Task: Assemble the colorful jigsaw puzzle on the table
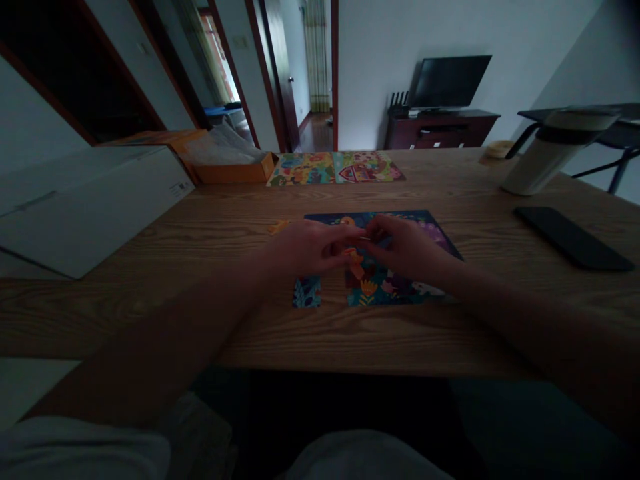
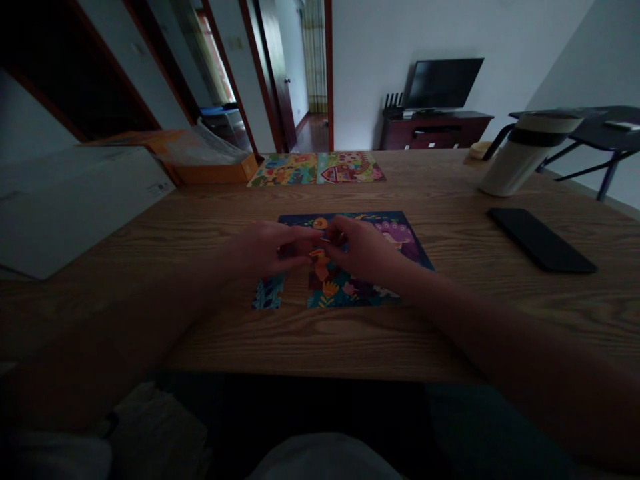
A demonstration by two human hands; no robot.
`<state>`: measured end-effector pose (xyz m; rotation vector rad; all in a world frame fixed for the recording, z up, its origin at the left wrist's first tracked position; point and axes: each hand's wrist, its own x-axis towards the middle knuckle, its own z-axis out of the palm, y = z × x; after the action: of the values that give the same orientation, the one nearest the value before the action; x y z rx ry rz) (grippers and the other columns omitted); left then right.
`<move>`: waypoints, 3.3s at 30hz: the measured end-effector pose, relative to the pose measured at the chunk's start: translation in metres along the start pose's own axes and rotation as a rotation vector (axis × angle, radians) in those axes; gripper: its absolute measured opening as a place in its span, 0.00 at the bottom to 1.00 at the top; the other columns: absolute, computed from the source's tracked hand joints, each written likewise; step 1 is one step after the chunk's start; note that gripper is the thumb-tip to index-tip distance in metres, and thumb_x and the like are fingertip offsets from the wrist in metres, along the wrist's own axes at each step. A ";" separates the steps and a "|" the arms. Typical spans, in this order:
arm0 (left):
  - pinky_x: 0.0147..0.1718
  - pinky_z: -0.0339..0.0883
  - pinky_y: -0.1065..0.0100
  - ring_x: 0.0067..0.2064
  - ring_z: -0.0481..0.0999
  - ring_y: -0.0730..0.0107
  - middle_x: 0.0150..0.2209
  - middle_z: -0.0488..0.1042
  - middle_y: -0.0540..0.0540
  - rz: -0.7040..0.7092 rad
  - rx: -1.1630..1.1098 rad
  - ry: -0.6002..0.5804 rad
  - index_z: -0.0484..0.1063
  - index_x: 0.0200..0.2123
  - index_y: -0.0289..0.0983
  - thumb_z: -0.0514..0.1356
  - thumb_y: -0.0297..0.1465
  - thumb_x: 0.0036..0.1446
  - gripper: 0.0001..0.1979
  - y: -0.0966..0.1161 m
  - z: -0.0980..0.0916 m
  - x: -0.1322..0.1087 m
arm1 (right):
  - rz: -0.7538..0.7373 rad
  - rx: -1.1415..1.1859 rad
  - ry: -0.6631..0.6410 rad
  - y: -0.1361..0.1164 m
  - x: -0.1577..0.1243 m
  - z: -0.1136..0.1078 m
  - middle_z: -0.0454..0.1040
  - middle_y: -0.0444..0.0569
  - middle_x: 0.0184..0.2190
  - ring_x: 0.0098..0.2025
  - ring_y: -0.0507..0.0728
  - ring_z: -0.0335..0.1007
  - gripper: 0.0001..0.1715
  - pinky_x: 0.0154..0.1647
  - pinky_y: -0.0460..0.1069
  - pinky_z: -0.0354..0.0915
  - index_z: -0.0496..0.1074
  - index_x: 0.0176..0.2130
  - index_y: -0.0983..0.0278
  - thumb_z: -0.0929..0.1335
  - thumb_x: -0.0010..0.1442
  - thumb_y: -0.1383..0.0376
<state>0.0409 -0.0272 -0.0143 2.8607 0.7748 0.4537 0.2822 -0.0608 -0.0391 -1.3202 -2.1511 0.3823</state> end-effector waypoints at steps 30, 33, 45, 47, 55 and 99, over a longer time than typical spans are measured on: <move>0.33 0.71 0.70 0.36 0.81 0.69 0.39 0.83 0.45 -0.241 -0.435 -0.143 0.74 0.45 0.37 0.64 0.39 0.60 0.14 -0.026 -0.001 0.000 | -0.084 0.161 -0.113 0.002 -0.005 0.008 0.82 0.49 0.49 0.46 0.59 0.80 0.18 0.47 0.53 0.74 0.77 0.54 0.58 0.69 0.65 0.65; 0.32 0.71 0.71 0.36 0.81 0.68 0.39 0.83 0.47 -0.259 -0.506 -0.152 0.71 0.52 0.39 0.62 0.39 0.61 0.18 -0.024 -0.001 0.000 | -0.085 0.208 -0.106 0.001 -0.005 0.009 0.82 0.48 0.48 0.47 0.59 0.80 0.17 0.48 0.53 0.74 0.77 0.52 0.57 0.69 0.64 0.65; 0.42 0.74 0.66 0.42 0.82 0.65 0.43 0.83 0.46 -0.233 -0.391 -0.150 0.79 0.49 0.39 0.57 0.36 0.66 0.15 -0.017 -0.007 0.003 | -0.056 0.217 -0.077 0.002 -0.004 0.012 0.83 0.47 0.41 0.40 0.57 0.79 0.11 0.42 0.51 0.73 0.79 0.46 0.59 0.70 0.63 0.64; 0.41 0.73 0.67 0.42 0.81 0.65 0.43 0.83 0.46 -0.236 -0.376 -0.152 0.80 0.48 0.39 0.58 0.37 0.65 0.14 -0.017 -0.009 0.003 | -0.066 0.216 -0.074 0.001 -0.004 0.010 0.83 0.47 0.40 0.40 0.57 0.79 0.11 0.42 0.51 0.72 0.79 0.46 0.59 0.70 0.64 0.64; 0.36 0.70 0.71 0.36 0.81 0.68 0.38 0.84 0.50 -0.144 -0.397 -0.391 0.82 0.42 0.43 0.62 0.35 0.62 0.10 -0.010 -0.009 0.000 | -0.049 0.213 -0.042 0.006 -0.002 0.006 0.81 0.48 0.38 0.37 0.56 0.76 0.11 0.39 0.50 0.69 0.79 0.44 0.61 0.68 0.65 0.62; 0.41 0.69 0.65 0.42 0.78 0.62 0.46 0.78 0.46 -0.192 -0.013 -0.296 0.71 0.55 0.41 0.67 0.41 0.52 0.28 0.026 -0.027 -0.010 | 0.004 0.320 -0.241 -0.006 -0.009 0.001 0.82 0.47 0.39 0.33 0.55 0.77 0.16 0.30 0.48 0.70 0.76 0.52 0.58 0.69 0.66 0.58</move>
<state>0.0364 -0.0533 0.0140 2.7154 0.9682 0.0096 0.2806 -0.0714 -0.0398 -1.1429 -2.1631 0.8864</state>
